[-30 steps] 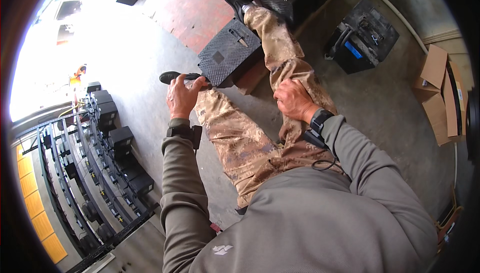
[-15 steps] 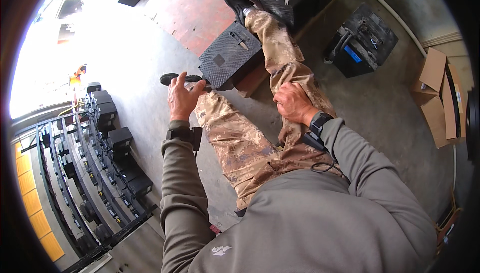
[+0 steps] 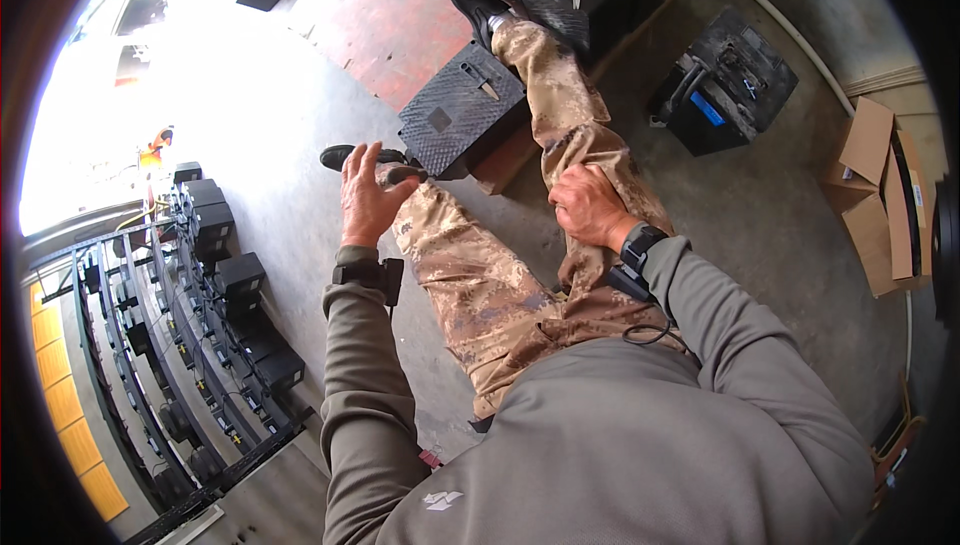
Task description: Using a screwdriver to remove or install a cover on a portable electronic battery unit.
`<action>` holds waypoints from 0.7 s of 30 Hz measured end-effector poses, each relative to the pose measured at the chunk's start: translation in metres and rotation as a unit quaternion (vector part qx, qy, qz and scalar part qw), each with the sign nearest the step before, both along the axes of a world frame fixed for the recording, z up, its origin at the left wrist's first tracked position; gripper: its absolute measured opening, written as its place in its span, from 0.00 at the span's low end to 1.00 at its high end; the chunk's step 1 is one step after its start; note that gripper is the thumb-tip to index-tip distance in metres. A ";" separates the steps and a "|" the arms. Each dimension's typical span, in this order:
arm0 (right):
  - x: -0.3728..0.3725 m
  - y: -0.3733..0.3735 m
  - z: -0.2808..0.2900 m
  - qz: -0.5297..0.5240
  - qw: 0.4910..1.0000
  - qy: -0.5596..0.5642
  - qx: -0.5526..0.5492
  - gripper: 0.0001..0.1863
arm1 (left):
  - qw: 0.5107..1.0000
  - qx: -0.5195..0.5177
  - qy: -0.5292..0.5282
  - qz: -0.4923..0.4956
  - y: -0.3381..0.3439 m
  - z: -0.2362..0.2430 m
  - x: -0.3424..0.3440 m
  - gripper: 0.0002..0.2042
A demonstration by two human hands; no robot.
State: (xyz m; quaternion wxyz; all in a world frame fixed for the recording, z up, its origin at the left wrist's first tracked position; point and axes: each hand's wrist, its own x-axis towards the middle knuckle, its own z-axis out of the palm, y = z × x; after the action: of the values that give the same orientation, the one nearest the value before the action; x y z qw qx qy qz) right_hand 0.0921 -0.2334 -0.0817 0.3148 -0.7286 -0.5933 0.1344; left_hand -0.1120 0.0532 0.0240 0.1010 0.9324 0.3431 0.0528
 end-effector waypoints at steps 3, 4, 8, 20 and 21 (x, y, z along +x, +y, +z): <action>0.000 -0.001 0.000 -0.002 1.000 -0.001 -0.001 0.04 | 0.990 -0.053 0.050 0.122 -0.010 0.013 0.010 0.39; 0.000 0.000 0.000 -0.002 1.000 -0.002 -0.001 0.04 | 0.992 -0.005 0.034 0.122 -0.011 0.010 0.010 0.39; -0.001 0.000 0.000 -0.002 1.000 0.004 0.015 0.02 | 0.971 -0.097 0.088 0.200 -0.006 0.007 0.015 0.35; 0.000 0.001 0.001 -0.003 1.000 0.003 0.007 0.02 | 0.997 -0.035 -0.008 0.075 0.000 0.011 0.008 0.32; 0.000 0.000 0.000 -0.002 1.000 0.002 0.011 0.02 | 0.991 -0.038 0.021 0.127 -0.003 0.013 0.011 0.33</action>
State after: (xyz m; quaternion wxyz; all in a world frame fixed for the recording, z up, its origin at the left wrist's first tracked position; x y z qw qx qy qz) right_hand 0.0921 -0.2332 -0.0812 0.3242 -0.7263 -0.5923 0.1288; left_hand -0.1013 0.0499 0.0369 0.1216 0.8776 0.4625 0.0329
